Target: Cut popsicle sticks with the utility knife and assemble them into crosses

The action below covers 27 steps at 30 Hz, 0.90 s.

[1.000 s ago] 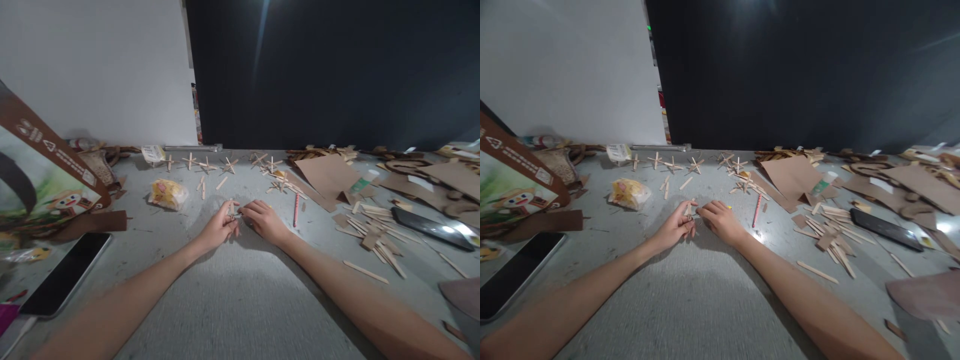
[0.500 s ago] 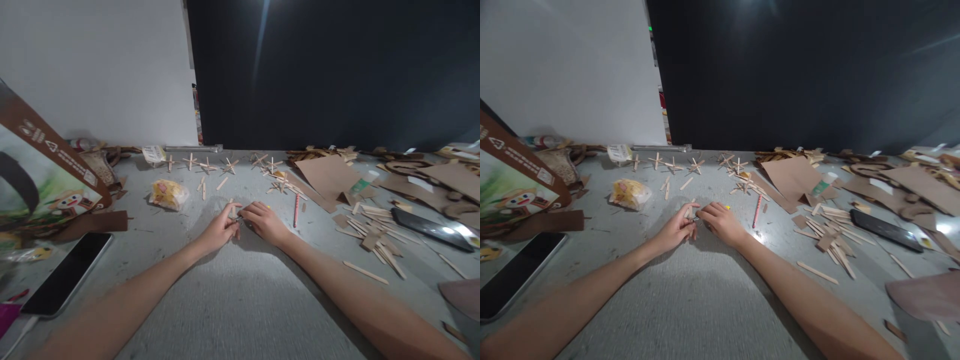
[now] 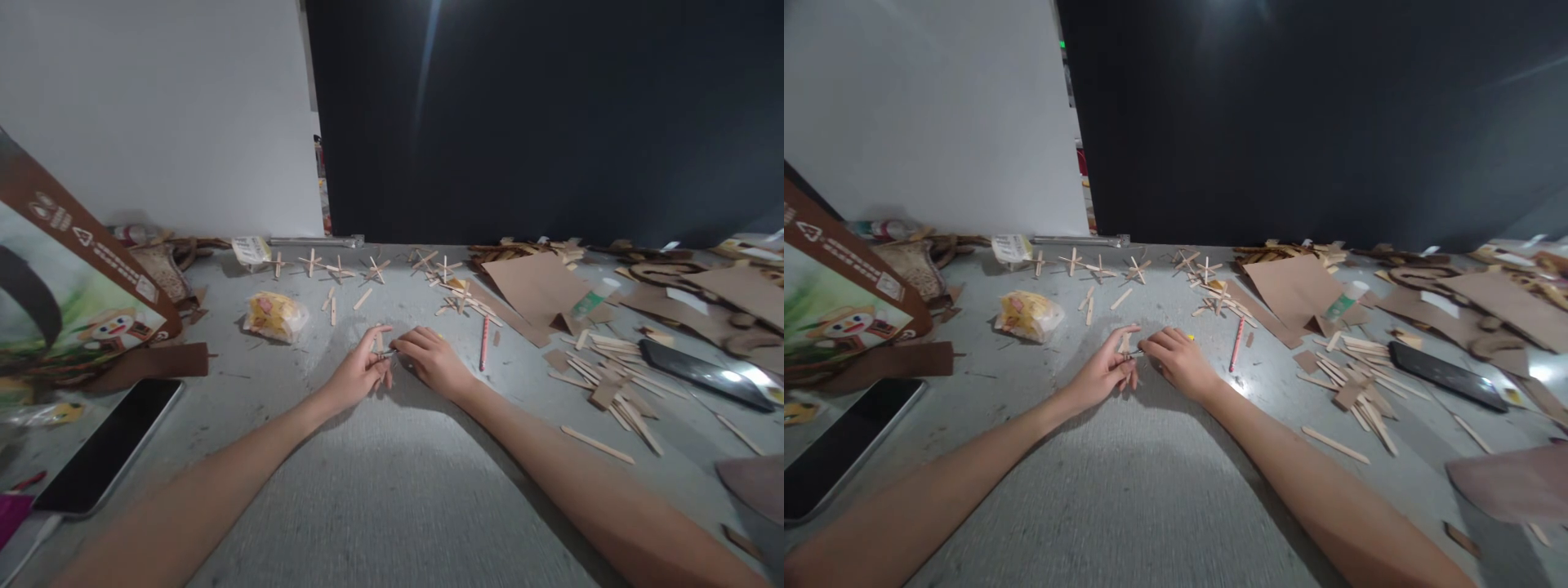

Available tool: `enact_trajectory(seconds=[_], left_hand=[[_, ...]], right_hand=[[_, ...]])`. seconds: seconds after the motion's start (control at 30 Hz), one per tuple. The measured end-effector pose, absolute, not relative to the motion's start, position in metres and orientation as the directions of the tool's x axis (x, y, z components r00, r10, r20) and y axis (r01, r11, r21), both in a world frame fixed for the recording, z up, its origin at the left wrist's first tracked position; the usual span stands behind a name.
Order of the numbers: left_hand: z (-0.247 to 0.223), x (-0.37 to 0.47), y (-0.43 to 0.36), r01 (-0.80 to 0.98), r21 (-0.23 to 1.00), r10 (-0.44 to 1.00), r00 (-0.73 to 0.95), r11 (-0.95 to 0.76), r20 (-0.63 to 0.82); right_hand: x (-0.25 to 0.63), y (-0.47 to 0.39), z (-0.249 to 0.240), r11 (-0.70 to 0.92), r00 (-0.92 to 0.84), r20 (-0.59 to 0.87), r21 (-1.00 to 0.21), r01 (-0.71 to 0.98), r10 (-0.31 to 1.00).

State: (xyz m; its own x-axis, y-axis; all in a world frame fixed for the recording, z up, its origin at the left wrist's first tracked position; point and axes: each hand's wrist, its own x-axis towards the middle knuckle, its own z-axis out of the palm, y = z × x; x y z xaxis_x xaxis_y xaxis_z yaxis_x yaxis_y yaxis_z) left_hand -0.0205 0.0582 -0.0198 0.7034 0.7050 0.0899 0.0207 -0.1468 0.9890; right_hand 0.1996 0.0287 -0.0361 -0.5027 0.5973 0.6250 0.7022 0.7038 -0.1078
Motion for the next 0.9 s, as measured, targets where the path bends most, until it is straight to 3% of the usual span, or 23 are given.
enact_trajectory(seconds=[0.47,0.9], left_hand=[[-0.0140,-0.0199,0.0564,-0.064,0.991,0.727,0.674,-0.117,0.130],[-0.0201,-0.0215,0.0560,0.059,0.974,0.655,0.748,-0.220,0.102]], right_hand=[[0.2002,0.0283,-0.0356,0.699,-0.464,0.621,-0.197,0.688,0.632],[0.1994,0.0255,-0.0362,0.737,-0.521,0.624,-0.134,0.662,0.582]])
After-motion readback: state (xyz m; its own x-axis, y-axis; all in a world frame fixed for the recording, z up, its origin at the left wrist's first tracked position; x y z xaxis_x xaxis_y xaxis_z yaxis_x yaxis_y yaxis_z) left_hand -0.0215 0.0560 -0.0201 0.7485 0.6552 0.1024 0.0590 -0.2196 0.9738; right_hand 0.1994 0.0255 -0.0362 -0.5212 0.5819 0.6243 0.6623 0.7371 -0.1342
